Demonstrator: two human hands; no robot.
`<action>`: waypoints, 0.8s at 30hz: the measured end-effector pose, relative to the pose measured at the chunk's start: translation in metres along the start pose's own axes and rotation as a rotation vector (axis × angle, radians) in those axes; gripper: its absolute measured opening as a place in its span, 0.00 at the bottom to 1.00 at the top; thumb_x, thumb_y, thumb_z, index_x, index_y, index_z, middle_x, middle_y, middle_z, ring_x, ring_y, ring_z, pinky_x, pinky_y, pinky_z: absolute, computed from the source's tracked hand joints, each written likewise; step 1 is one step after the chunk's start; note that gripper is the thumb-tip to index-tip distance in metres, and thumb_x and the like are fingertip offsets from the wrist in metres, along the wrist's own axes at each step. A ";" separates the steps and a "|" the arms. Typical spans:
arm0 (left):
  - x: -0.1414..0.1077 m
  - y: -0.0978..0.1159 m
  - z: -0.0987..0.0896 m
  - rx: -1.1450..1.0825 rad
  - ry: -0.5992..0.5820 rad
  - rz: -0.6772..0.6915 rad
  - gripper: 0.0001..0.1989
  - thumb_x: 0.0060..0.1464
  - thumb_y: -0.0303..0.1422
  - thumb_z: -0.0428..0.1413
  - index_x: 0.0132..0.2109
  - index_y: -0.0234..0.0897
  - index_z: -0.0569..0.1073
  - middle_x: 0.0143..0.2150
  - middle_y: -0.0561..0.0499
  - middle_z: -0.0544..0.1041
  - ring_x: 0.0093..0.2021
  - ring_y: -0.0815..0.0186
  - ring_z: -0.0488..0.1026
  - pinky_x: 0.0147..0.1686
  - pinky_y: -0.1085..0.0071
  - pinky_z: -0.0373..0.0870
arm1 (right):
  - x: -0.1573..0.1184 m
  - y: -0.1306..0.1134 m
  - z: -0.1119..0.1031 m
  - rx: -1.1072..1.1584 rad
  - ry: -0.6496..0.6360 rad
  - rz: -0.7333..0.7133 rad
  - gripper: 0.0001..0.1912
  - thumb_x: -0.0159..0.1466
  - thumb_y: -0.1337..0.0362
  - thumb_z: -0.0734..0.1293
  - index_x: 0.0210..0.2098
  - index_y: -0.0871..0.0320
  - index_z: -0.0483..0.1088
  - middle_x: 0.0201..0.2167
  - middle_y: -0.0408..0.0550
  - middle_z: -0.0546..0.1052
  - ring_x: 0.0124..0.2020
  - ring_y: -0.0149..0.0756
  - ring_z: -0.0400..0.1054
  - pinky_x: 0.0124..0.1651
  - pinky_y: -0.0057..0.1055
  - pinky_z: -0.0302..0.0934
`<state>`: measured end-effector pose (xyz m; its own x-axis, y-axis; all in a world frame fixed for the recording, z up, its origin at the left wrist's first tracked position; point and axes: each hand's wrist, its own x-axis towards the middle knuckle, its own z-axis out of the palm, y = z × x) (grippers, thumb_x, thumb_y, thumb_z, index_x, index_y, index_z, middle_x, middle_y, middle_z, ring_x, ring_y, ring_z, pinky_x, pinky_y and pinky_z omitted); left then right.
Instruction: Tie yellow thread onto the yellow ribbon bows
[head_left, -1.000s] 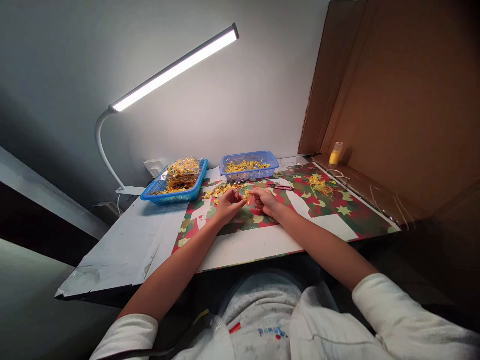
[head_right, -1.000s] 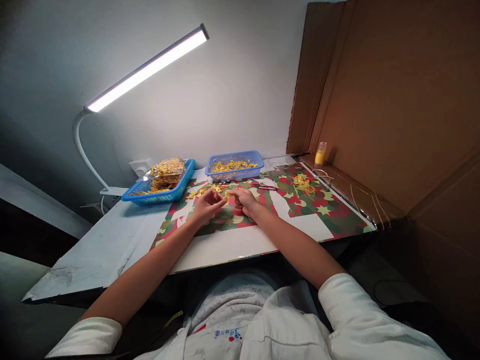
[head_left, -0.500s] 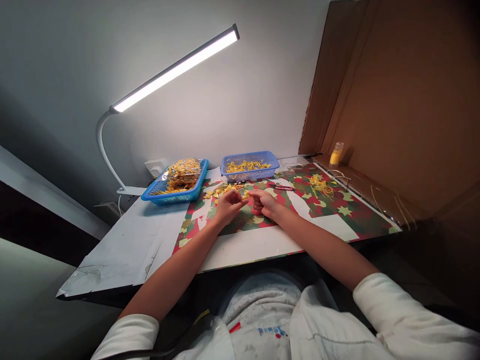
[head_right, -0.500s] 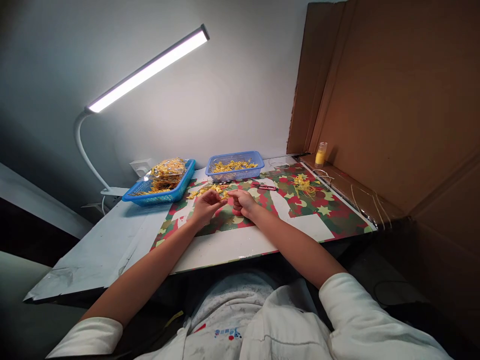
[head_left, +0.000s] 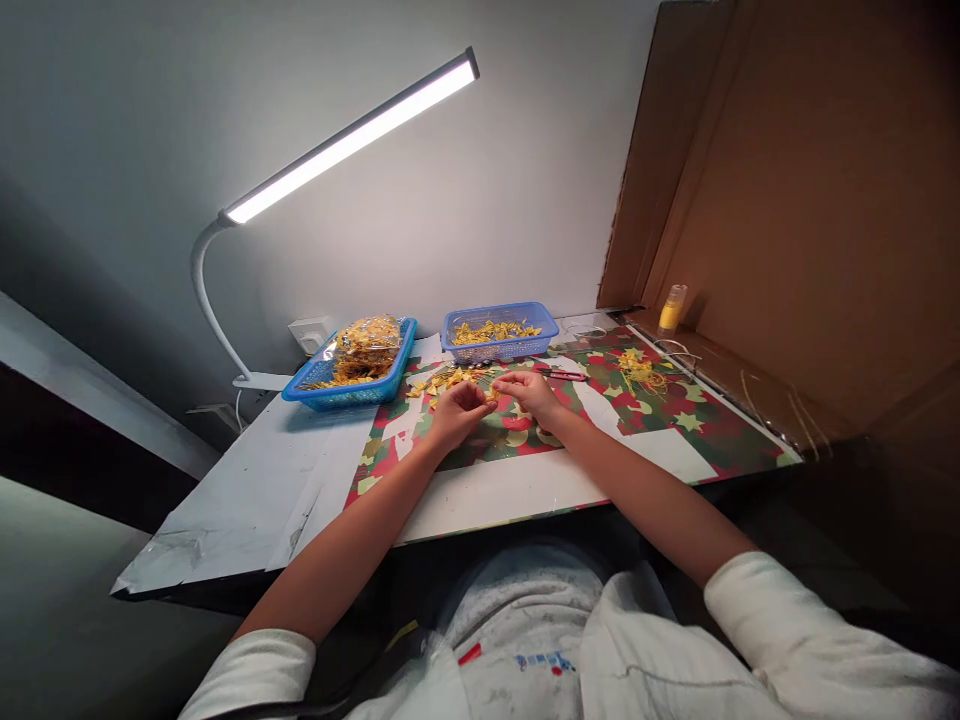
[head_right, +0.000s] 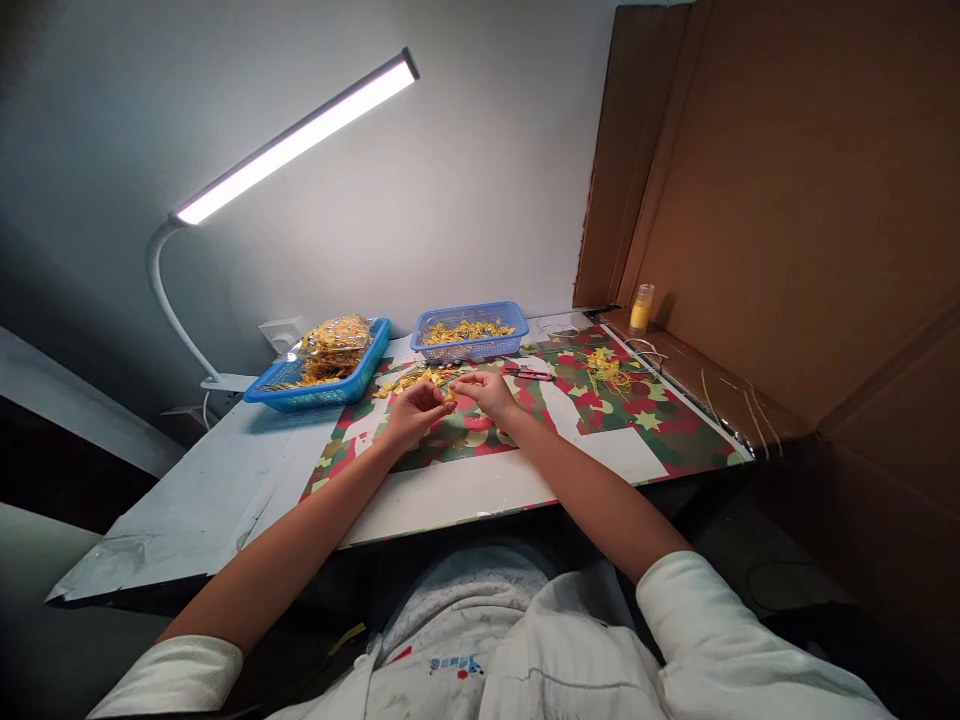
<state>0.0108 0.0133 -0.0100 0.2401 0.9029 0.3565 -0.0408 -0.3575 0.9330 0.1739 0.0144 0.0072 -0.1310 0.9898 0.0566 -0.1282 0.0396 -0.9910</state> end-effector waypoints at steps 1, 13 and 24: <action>0.000 0.000 0.000 -0.006 -0.016 -0.005 0.18 0.37 0.38 0.68 0.26 0.35 0.67 0.22 0.57 0.70 0.21 0.74 0.66 0.22 0.76 0.62 | 0.001 0.001 -0.001 -0.031 -0.014 -0.038 0.12 0.44 0.59 0.75 0.24 0.59 0.73 0.19 0.38 0.68 0.20 0.24 0.55 0.23 0.25 0.48; 0.004 0.005 0.000 -0.029 0.015 0.035 0.20 0.38 0.38 0.69 0.26 0.35 0.65 0.22 0.59 0.67 0.23 0.75 0.66 0.26 0.76 0.66 | -0.002 0.008 0.014 0.099 0.068 0.036 0.18 0.50 0.50 0.71 0.24 0.56 0.64 0.12 0.32 0.53 0.14 0.23 0.44 0.16 0.25 0.41; -0.002 0.007 -0.002 -0.069 -0.081 -0.026 0.17 0.39 0.38 0.68 0.32 0.36 0.70 0.26 0.54 0.75 0.27 0.69 0.73 0.31 0.72 0.72 | 0.000 0.014 0.014 0.066 0.028 0.004 0.19 0.45 0.50 0.74 0.20 0.58 0.67 0.13 0.35 0.59 0.14 0.22 0.45 0.16 0.24 0.38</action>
<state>0.0086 0.0093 -0.0040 0.3191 0.8886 0.3296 -0.0999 -0.3143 0.9440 0.1585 0.0127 -0.0053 -0.1041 0.9934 0.0486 -0.1929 0.0277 -0.9808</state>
